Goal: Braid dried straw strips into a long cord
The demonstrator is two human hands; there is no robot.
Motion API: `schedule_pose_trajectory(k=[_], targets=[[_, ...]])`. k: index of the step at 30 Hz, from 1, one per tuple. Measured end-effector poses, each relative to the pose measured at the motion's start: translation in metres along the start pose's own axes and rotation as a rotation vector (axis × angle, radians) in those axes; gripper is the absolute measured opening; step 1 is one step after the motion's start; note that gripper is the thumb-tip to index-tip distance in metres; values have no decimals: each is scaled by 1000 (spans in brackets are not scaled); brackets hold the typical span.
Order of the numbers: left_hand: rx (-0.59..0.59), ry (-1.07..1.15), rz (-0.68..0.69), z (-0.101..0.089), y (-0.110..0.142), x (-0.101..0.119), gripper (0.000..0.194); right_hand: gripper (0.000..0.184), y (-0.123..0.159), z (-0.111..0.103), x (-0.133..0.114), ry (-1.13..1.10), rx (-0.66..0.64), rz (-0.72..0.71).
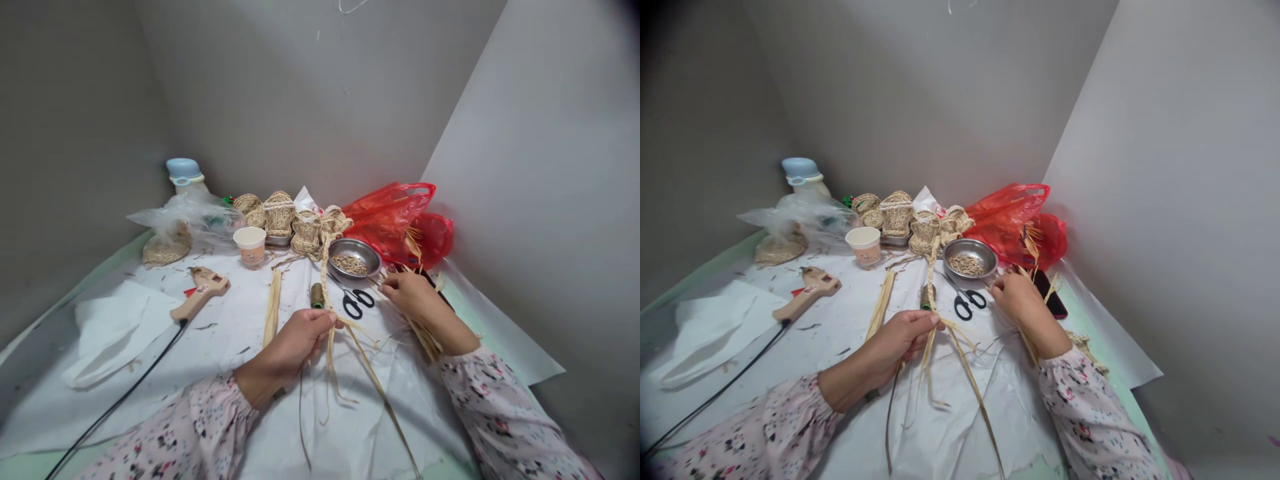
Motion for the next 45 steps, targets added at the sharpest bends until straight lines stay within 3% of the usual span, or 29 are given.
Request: schedule_pose_trajectory(k=[5, 10, 18, 24, 32, 35, 37, 40, 42, 45], targets=[[13, -15, 11, -1, -2, -1, 26, 23, 25, -26, -36, -565, -33, -112], [28, 6, 39, -1, -2, 0, 30, 34, 37, -15, -61, -918, -250, -94], [41, 32, 37, -1, -4, -1, 25, 20, 29, 0, -70, -992, -283, 3], [57, 29, 48, -3, -3, -2, 27, 10, 26, 10, -67, -1009, -269, -17], [56, 48, 59, -1, -5, -1, 28, 12, 26, 10, -70, -925, -239, -55], [57, 69, 62, -1, -5, -1, 28, 12, 28, -4, -66, -927, -139, -85], [61, 77, 52, -1, -4, -1, 27, 14, 32, -23, -62, -942, 12, -122], [73, 73, 43, -1, -3, -1, 26, 16, 46, -59, -55, -938, 440, -151], [81, 72, 35, -2, -2, -1, 27, 16, 60, -76, -56, -894, 653, -178], [84, 80, 39, -3, -3, -1, 26, 16, 76, -84, -68, -782, 734, -228]])
Point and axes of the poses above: each hand's wrist, its own y-axis away from the middle knuckle, its own z-axis out of the palm, x = y × z, the point moved 4 cm from there along -y, towards the middle knuckle, and after that the axes turned 9 degrees about -z, right-handed, at the moved point
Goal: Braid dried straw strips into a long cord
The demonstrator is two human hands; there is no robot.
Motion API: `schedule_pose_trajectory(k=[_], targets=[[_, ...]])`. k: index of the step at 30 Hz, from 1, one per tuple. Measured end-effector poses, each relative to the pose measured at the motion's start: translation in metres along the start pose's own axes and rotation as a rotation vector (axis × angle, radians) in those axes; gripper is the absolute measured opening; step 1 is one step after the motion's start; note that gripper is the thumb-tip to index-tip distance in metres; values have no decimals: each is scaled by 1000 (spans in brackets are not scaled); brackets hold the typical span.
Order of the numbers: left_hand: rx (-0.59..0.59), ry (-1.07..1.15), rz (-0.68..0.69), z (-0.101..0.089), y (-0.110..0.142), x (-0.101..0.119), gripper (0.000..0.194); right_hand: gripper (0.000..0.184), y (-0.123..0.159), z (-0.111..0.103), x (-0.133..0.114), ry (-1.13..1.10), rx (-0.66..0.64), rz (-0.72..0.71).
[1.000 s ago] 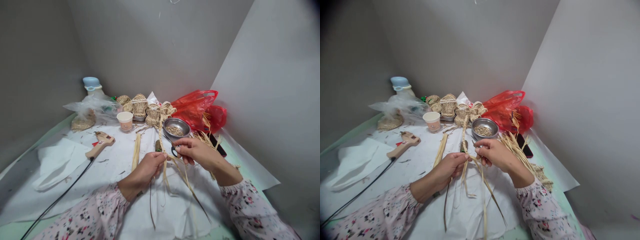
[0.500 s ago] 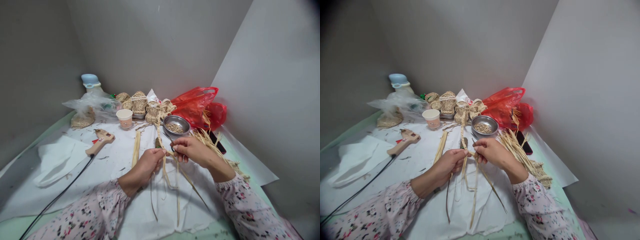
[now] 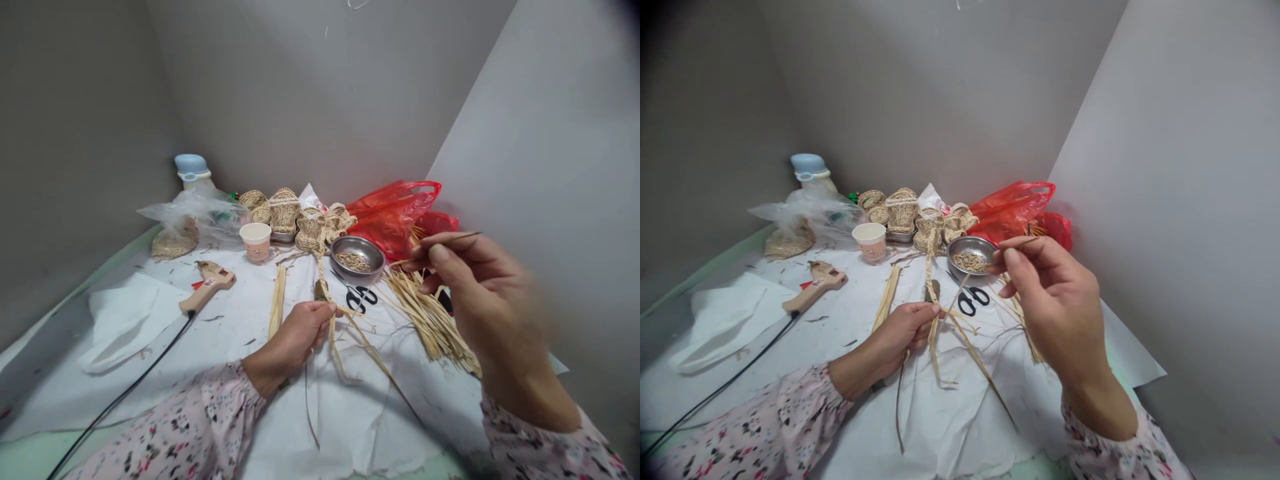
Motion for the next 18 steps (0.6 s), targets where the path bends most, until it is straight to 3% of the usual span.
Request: schedule_pose_trajectory(k=[7, 11, 14, 18], targets=[[-16, 3, 7, -1, -1, -1, 27, 15, 11, -3, -25, 120, 79, -144], [-13, 1, -7, 1, 3, 2, 29, 13, 9, -8, -34, 170, -6, -198], [-18, 18, -16, 2, 3, 2, 27, 14, 9, -4, -37, 220, -208, -246], [-29, 31, 12, 2, 1, 1, 24, 18, 23, 16, -29, 223, -811, -213]])
Point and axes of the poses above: each hand's wrist, its own y-axis away from the middle knuckle, its own z-axis out of the palm, x = y × z, the point moved 4 cm from there along -y, towards the middle knuckle, and after that the axes turned 9 degrees about -z, right-handed, at the moved point
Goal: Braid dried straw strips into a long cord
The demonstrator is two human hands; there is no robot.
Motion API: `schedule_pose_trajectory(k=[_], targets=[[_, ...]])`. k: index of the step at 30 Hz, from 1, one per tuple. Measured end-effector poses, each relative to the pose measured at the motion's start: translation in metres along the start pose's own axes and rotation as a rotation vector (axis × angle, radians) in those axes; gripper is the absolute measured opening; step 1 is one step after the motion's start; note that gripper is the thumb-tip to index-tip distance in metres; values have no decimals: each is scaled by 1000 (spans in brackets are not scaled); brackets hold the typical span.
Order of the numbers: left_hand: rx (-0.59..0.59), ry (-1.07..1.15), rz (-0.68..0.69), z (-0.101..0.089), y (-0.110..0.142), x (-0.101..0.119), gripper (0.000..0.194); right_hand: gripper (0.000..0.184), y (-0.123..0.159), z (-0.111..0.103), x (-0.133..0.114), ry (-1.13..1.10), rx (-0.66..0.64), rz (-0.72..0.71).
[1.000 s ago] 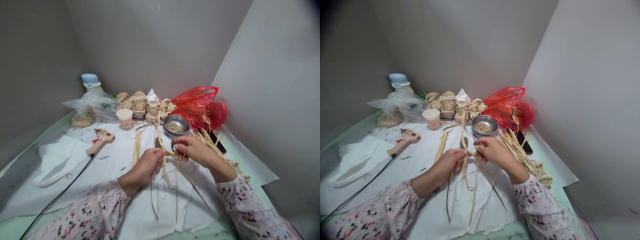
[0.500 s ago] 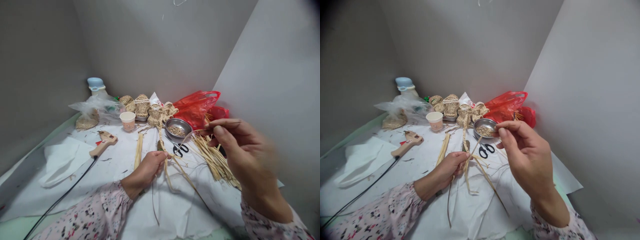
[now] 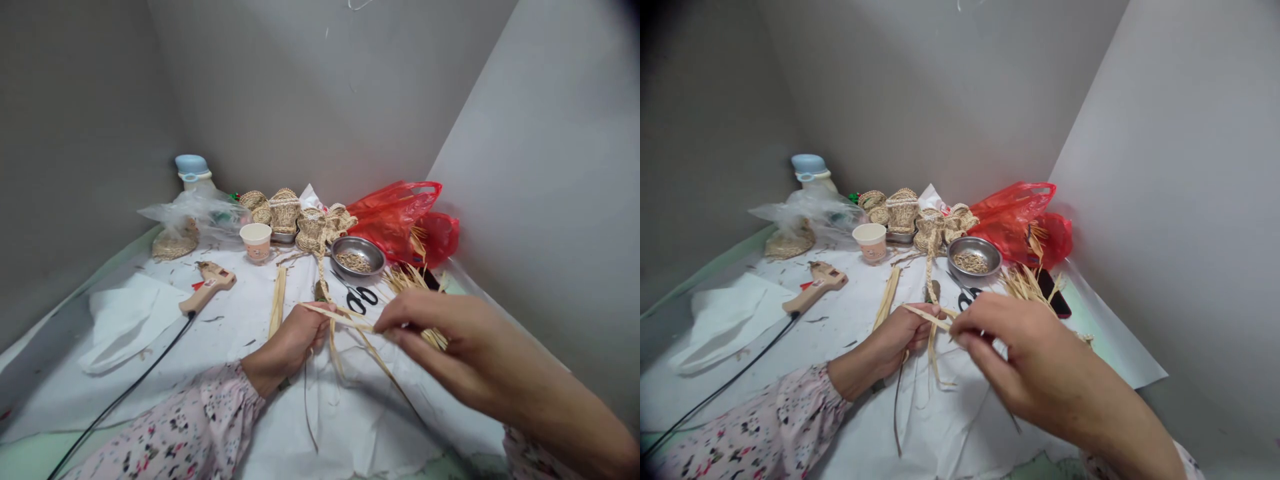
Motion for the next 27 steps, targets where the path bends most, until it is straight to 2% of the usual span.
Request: schedule_pose_trajectory(k=[2, 4, 8, 10, 11, 12, 14, 16, 18, 21, 23, 27], targets=[[0, 3, 1, 0, 0, 0, 25, 18, 4, 13, 2, -67, -232, 15], [-2, 7, -9, 0, 0, 0, 27, 22, 8, 19, 5, -105, -357, 56], [-7, -11, -15, -1, 1, 0, 32, 39, 5, 20, 14, -224, -479, 98], [-5, -26, -11, -1, 1, 0, 32, 33, -4, 24, 19, -334, -503, 71], [-4, -32, -6, 0, 1, 0, 32, 25, -10, 28, 23, -355, -471, 74], [-5, -36, -1, 0, 0, 0, 33, 21, -16, 32, 30, -335, -379, 102], [1, -44, 0, 0, 0, 0, 33, 22, -28, 41, 46, -193, -99, 200], [19, -46, -4, 0, -1, -1, 32, 17, -34, 57, 57, -67, 94, 233], [35, -50, -4, 0, -2, -2, 29, 17, -36, 75, 67, -22, 162, 263], [33, -85, 2, 1, -2, -1, 27, 21, -36, 93, 75, -27, 180, 290], [36, -100, -2, 2, 0, 0, 31, 26, -35, 94, 76, -47, 178, 312], [41, -48, 3, 0, 1, 1, 32, 35, -32, 81, 73, -42, 197, 337]])
Point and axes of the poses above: each hand's wrist, its own y-axis away from the middle knuckle, its own z-axis out of the palm, x = y × z, the point moved 4 cm from there along -y, towards the middle knuckle, and after that the axes turned 9 degrees about -z, right-handed, at the moved point
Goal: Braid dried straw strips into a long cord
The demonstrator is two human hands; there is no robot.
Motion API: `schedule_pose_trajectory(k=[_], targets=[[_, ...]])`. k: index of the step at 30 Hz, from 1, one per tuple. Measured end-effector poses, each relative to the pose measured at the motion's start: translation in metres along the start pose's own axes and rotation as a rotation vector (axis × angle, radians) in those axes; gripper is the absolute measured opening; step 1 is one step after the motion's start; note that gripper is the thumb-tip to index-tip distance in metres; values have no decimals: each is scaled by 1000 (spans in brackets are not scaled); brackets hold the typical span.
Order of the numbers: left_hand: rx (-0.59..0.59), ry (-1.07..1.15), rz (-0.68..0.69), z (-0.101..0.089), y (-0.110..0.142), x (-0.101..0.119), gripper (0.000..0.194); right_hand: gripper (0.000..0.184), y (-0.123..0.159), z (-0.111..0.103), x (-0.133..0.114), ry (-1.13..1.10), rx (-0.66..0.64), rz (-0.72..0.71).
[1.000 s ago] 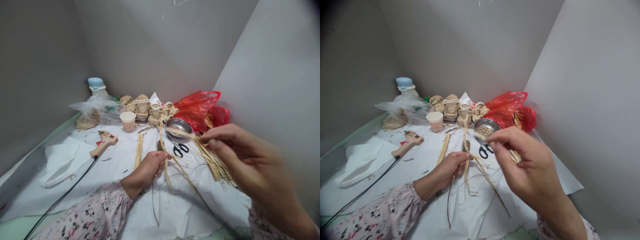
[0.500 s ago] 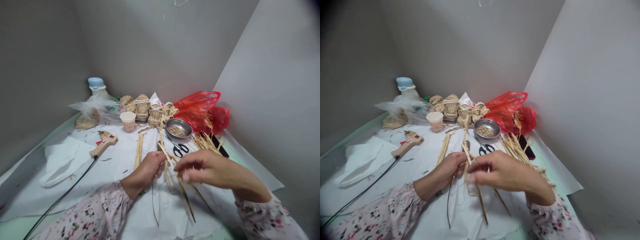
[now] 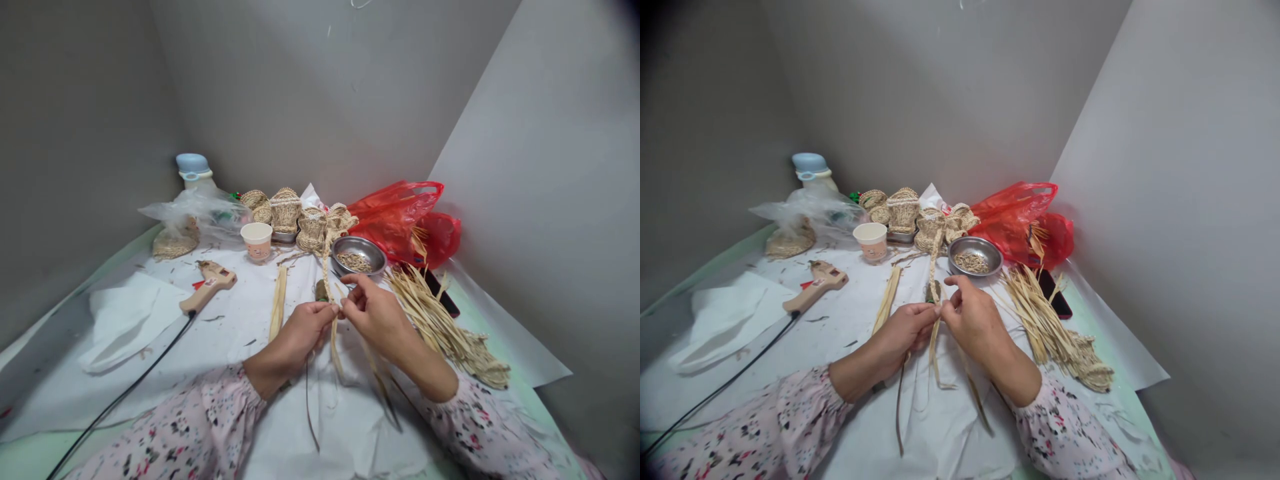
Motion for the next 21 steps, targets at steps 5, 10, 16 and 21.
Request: schedule_pose_trajectory(k=[5, 10, 16, 21], targets=[[-38, 69, 17, -2, -2, 0, 32, 37, 4, -6, -6, 106, -51, 8], [-54, 97, 26, -3, -4, 0, 36, 32, 8, 3, -11, 160, -89, -19], [-63, 86, 35, -3, -4, -2, 35, 35, 11, 12, -8, 186, -44, -14], [-65, 94, 33, -3, -5, -1, 36, 30, 13, 15, -12, 155, -51, -14]])
Point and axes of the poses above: each hand's wrist, its own y-axis away from the middle knuckle, its own z-axis out of the palm, x = y × z, the point moved 4 cm from there along -y, towards the middle knuckle, and after that the axes turned 9 degrees about -z, right-handed, at the moved point
